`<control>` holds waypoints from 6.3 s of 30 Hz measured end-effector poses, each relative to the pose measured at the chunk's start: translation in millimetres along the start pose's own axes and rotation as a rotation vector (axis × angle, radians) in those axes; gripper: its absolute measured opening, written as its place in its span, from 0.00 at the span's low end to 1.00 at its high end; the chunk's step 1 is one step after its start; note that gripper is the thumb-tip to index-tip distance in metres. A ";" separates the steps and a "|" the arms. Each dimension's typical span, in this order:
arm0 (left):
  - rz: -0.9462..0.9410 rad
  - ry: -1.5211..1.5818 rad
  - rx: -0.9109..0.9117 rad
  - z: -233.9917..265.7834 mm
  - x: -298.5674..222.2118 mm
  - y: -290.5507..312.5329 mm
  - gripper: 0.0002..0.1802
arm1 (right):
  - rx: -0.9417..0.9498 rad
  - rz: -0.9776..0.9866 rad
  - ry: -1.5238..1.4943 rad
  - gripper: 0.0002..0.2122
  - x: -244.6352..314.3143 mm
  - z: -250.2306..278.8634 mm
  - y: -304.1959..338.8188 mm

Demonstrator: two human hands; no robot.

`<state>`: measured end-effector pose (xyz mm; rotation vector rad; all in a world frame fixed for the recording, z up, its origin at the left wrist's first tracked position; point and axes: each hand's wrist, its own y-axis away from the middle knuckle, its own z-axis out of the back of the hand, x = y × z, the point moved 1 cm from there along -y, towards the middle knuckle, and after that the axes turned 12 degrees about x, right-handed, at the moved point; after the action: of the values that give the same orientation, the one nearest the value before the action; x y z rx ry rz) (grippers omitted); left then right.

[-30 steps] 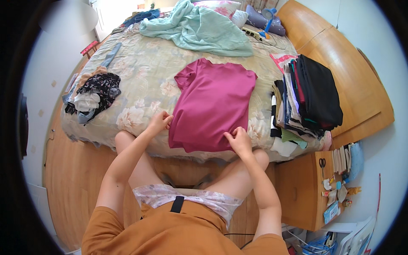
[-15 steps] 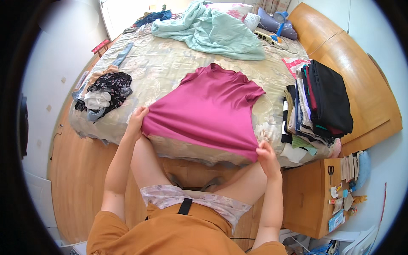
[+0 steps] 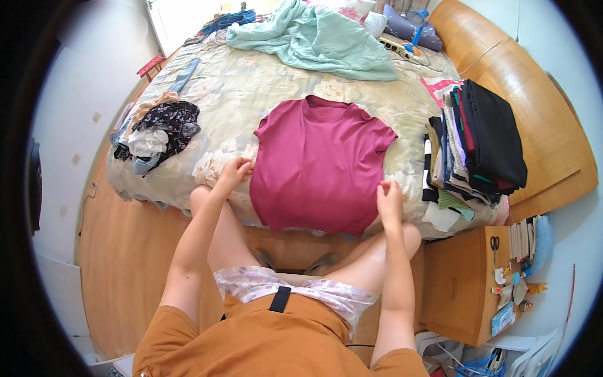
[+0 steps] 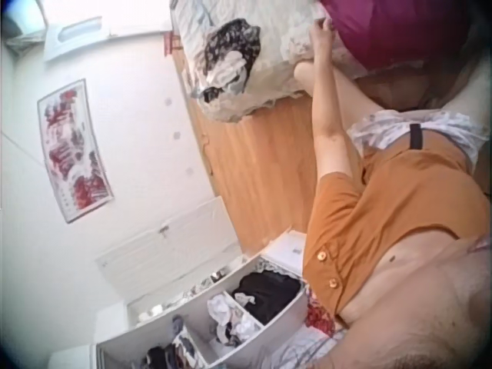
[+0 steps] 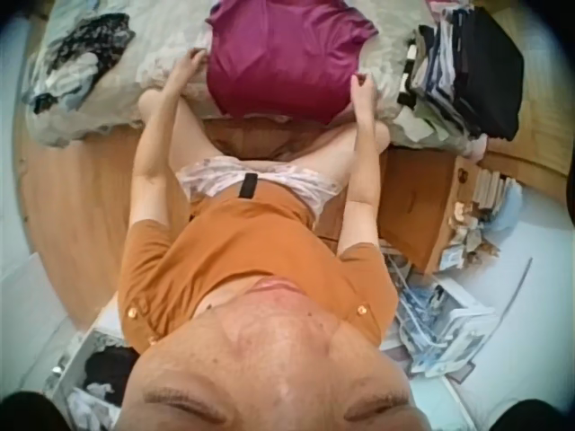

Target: The person sits on the floor in front of a bed and folds several pieces of clothing, including maroon pants, black pants, a pink t-shirt, and a white shirt. They use scissors to cut a tag off the pink t-shirt before folding it and placing it on a stack.

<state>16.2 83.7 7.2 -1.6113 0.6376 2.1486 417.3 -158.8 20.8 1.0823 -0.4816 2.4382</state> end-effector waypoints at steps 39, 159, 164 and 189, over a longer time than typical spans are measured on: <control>0.079 -0.257 -0.353 -18.3 31.4 -52.0 0.17 | 0.288 -0.129 -0.356 0.12 -20.0 8.6 -163.4; -0.510 0.262 -0.073 101.4 -246.8 -8.0 0.03 | 0.029 0.228 -0.900 0.08 179.8 180.0 -109.6; -0.692 0.217 -0.096 95.3 -217.4 -44.4 0.03 | 0.028 0.304 -0.933 0.06 161.5 157.5 -132.9; -0.663 -0.943 -0.165 -36.2 -57.6 -59.1 0.19 | -0.024 0.401 0.435 0.18 63.0 -34.0 -101.3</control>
<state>92.9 110.4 46.3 -0.5538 -0.3306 2.1031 410.3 -41.7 61.0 0.4448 -0.6240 2.8969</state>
